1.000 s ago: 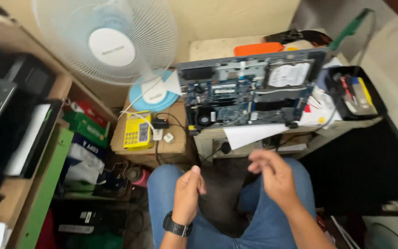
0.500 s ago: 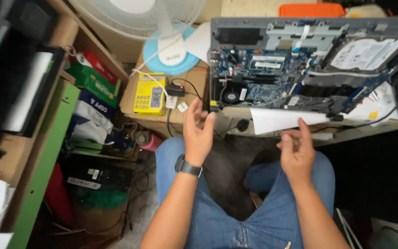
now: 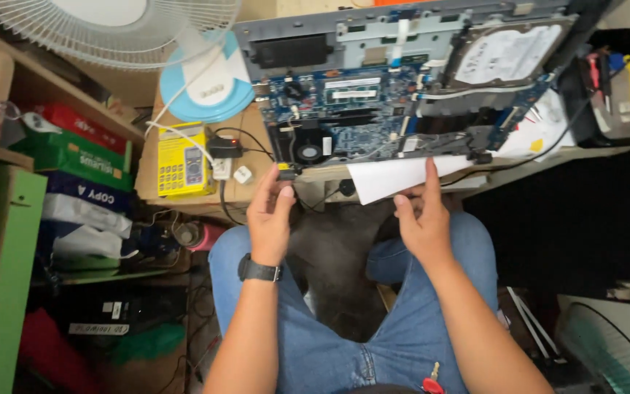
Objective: The person is assembling a laptop by connecting internal cables and fitting the bottom casing onto the chassis.
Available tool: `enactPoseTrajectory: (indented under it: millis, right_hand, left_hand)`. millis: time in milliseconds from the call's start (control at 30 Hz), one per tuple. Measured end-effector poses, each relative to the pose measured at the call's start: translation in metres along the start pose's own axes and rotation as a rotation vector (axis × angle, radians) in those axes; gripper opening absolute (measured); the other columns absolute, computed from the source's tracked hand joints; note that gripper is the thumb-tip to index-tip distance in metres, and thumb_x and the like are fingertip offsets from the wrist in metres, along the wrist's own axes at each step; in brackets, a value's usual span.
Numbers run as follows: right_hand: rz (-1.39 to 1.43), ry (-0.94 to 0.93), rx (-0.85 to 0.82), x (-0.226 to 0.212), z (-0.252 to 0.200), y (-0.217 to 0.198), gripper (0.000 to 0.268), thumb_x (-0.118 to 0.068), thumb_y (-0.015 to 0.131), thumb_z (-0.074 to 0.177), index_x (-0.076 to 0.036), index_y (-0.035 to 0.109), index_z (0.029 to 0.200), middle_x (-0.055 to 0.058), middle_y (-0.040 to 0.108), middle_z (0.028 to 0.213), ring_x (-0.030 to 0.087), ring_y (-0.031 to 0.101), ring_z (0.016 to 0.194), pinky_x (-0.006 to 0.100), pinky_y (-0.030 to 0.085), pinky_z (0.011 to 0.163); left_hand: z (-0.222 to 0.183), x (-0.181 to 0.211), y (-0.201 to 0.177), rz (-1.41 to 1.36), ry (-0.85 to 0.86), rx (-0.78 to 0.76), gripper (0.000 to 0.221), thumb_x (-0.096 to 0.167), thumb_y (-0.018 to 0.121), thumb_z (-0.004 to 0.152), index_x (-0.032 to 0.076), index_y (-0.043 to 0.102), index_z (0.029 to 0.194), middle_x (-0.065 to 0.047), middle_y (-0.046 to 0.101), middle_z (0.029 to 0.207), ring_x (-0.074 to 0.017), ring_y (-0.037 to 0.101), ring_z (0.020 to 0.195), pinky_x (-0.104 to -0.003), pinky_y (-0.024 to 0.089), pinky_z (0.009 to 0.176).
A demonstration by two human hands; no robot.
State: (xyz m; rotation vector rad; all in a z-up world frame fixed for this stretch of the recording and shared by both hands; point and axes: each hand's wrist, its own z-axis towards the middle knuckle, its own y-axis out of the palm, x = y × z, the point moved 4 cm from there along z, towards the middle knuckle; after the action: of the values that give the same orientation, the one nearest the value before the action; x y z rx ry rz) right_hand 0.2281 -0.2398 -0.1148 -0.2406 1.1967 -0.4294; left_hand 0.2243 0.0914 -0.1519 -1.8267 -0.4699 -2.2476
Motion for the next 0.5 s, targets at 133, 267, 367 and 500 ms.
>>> enactPoseTrajectory:
  millis: [133, 267, 367, 500]
  right_hand:
    - [-0.009, 0.002, -0.010, 0.000, 0.000, 0.001, 0.091, -0.005, 0.070, 0.115, -0.002, 0.017, 0.188, 0.028, 0.079, 0.121, 0.037, 0.083, 0.080, 0.045, 0.068, 0.066]
    - [0.007, 0.034, -0.023, -0.004, 0.002, 0.001, 0.092, -0.003, 0.071, 0.113, -0.003, 0.017, 0.188, 0.029, 0.079, 0.120, 0.038, 0.083, 0.080, 0.047, 0.067, 0.066]
    - [-0.009, 0.049, -0.013, -0.004, 0.002, 0.000, 0.093, -0.002, 0.072, 0.111, -0.002, 0.020, 0.187, 0.029, 0.080, 0.120, 0.039, 0.083, 0.080, 0.048, 0.067, 0.066]
    - [-0.016, 0.049, -0.032, -0.001, 0.002, -0.001, 0.088, -0.008, 0.069, 0.113, -0.003, 0.021, 0.187, 0.026, 0.080, 0.123, 0.036, 0.084, 0.082, 0.045, 0.067, 0.064]
  left_hand:
    - [-0.006, 0.019, 0.005, 0.019, -0.017, -0.028, 0.059, 0.011, 0.076, 0.115, 0.008, 0.059, 0.172, -0.016, 0.073, 0.143, -0.0201, 0.073, 0.120, -0.038, 0.072, 0.099]
    - [-0.010, 0.024, 0.005, 0.018, 0.006, -0.029, 0.062, 0.010, 0.075, 0.115, 0.008, 0.056, 0.174, -0.018, 0.080, 0.132, -0.0181, 0.074, 0.111, -0.037, 0.072, 0.098]
    - [-0.011, 0.017, 0.008, 0.027, 0.084, -0.032, 0.071, 0.006, 0.075, 0.113, 0.007, 0.047, 0.178, -0.022, 0.068, 0.152, -0.0220, 0.077, 0.114, -0.039, 0.071, 0.098]
    - [-0.016, -0.002, 0.012, 0.116, 0.190, -0.082, 0.091, -0.004, 0.075, 0.108, 0.005, 0.027, 0.186, -0.024, 0.035, 0.188, -0.0304, 0.079, 0.122, -0.037, 0.070, 0.092]
